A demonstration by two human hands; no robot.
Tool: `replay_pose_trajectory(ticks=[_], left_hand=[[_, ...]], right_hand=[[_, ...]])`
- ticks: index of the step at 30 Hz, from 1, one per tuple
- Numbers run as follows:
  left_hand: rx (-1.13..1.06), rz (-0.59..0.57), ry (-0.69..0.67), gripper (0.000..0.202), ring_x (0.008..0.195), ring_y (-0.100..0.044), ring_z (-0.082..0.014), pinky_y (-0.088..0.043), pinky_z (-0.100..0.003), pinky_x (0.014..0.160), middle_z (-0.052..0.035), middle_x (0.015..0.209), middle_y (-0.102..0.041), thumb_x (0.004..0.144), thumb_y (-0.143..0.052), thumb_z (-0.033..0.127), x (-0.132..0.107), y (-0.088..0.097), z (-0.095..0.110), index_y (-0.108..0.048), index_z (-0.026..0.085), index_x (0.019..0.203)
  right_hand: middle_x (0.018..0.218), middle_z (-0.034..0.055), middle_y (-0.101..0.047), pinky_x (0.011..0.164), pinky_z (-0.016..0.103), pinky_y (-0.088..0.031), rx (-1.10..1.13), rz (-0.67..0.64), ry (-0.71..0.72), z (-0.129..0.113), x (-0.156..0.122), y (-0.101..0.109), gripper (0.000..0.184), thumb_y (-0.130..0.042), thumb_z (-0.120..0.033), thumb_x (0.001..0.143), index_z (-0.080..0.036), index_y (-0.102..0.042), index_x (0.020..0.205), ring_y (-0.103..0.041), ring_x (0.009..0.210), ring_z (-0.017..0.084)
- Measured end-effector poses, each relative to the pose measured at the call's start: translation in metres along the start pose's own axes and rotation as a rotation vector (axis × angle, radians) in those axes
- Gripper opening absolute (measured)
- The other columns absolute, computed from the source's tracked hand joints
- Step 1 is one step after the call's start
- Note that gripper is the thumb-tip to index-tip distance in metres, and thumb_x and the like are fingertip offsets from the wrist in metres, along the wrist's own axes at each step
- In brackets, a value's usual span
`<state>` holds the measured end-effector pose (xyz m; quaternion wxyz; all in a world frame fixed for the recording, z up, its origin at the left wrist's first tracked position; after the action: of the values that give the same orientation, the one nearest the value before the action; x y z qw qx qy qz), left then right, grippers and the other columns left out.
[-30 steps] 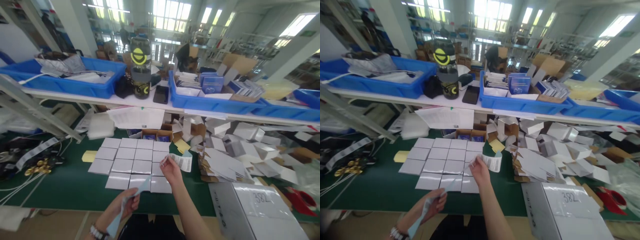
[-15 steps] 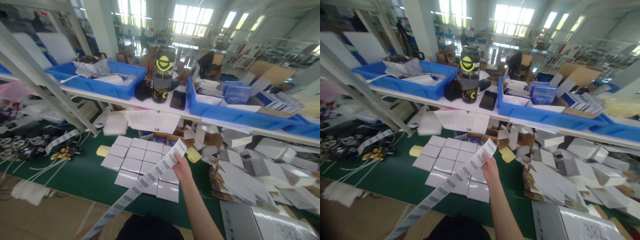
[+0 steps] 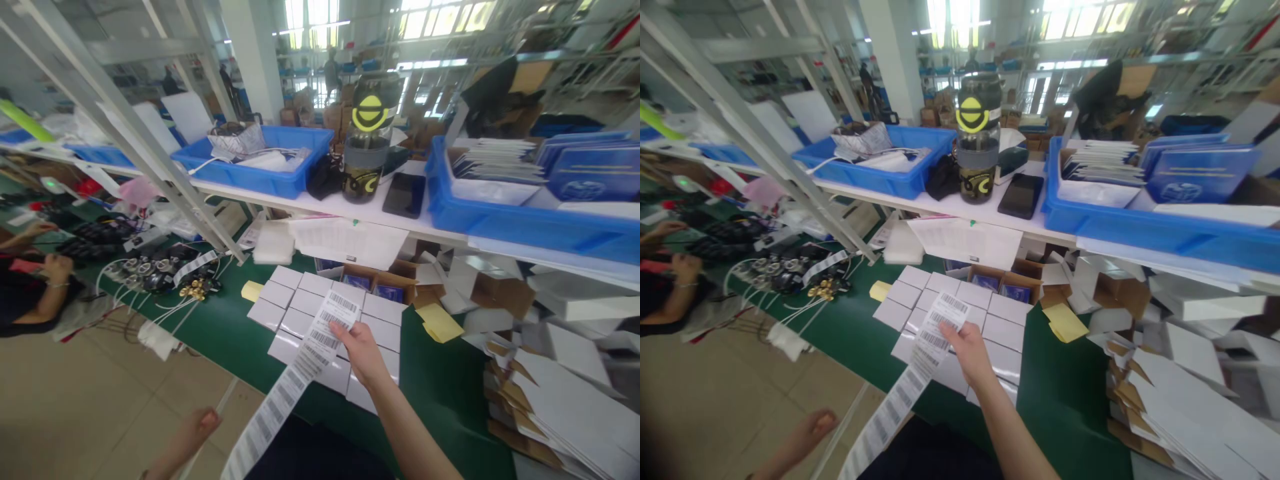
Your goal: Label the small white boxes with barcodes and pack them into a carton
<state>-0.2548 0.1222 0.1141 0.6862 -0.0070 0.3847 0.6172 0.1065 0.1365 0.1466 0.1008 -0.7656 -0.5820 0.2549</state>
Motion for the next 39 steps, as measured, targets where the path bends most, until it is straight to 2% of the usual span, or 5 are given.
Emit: replay_pose_trajectory(ticks=[3,6,9,25,39], left_hand=[[-0.087,-0.081,-0.138,0.012,0.085,-0.064,-0.0239,-0.05,-0.029,0.084,-0.0044,0.079,-0.072,0.069,-0.079,0.029,0.016,-0.023,0.065,-0.073,0.02,0.073],[-0.273,-0.25,-0.383,0.021,0.098,-0.063,-0.0249,-0.048,-0.031,0.091,-0.009,0.098,-0.071,0.081,-0.07,0.034,0.014,-0.05,0.139,-0.074,0.018,0.094],[-0.337,-0.288,-0.502,0.016,0.091,-0.061,-0.0217,-0.048,-0.029,0.083,-0.0073,0.093,-0.068,0.082,-0.069,0.03,0.014,-0.052,0.175,-0.072,0.016,0.091],[-0.471,-0.429,-0.541,0.011,0.075,-0.055,-0.0134,-0.046,-0.022,0.068,-0.0005,0.077,-0.062,0.084,-0.071,0.026,0.101,0.028,0.176,-0.069,0.018,0.076],[-0.473,-0.527,-0.385,0.016,0.082,-0.06,-0.0169,-0.051,-0.023,0.073,-0.0026,0.085,-0.067,0.075,-0.079,0.032,0.121,0.006,0.161,-0.072,0.019,0.081]], right_hand=[[0.087,0.0062,-0.077,0.088,0.049,-0.055,-0.11,-0.111,-0.033,0.017,-0.003,-0.033,0.04,-0.078,-0.056,0.072,-0.022,-0.079,0.091,-0.071,0.089,0.03],[0.092,0.0061,-0.078,0.088,0.048,-0.055,-0.199,-0.185,-0.01,0.03,-0.002,-0.061,0.038,-0.075,-0.056,0.076,-0.023,-0.079,0.096,-0.071,0.094,0.031],[0.101,0.006,-0.077,0.093,0.048,-0.053,-0.259,-0.219,0.039,0.035,0.003,-0.087,0.036,-0.071,-0.053,0.081,-0.025,-0.078,0.101,-0.07,0.099,0.03],[0.106,0.0064,-0.076,0.093,0.043,-0.053,-0.322,-0.081,0.088,0.038,0.048,-0.186,0.028,-0.07,-0.044,0.084,-0.026,-0.077,0.105,-0.07,0.101,0.028],[0.086,0.0048,-0.077,0.075,0.032,-0.055,0.053,0.215,0.101,0.045,0.054,-0.168,0.029,-0.075,-0.045,0.079,-0.022,-0.079,0.096,-0.07,0.076,0.02]])
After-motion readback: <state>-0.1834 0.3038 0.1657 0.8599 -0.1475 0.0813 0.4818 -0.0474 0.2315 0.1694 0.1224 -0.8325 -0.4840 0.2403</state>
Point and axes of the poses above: each hand's wrist, its own x-axis towards the middle knuckle, its own y-axis out of the back of the hand, z = x × y, the point moved 7 cm from there along x, towards the middle knuckle
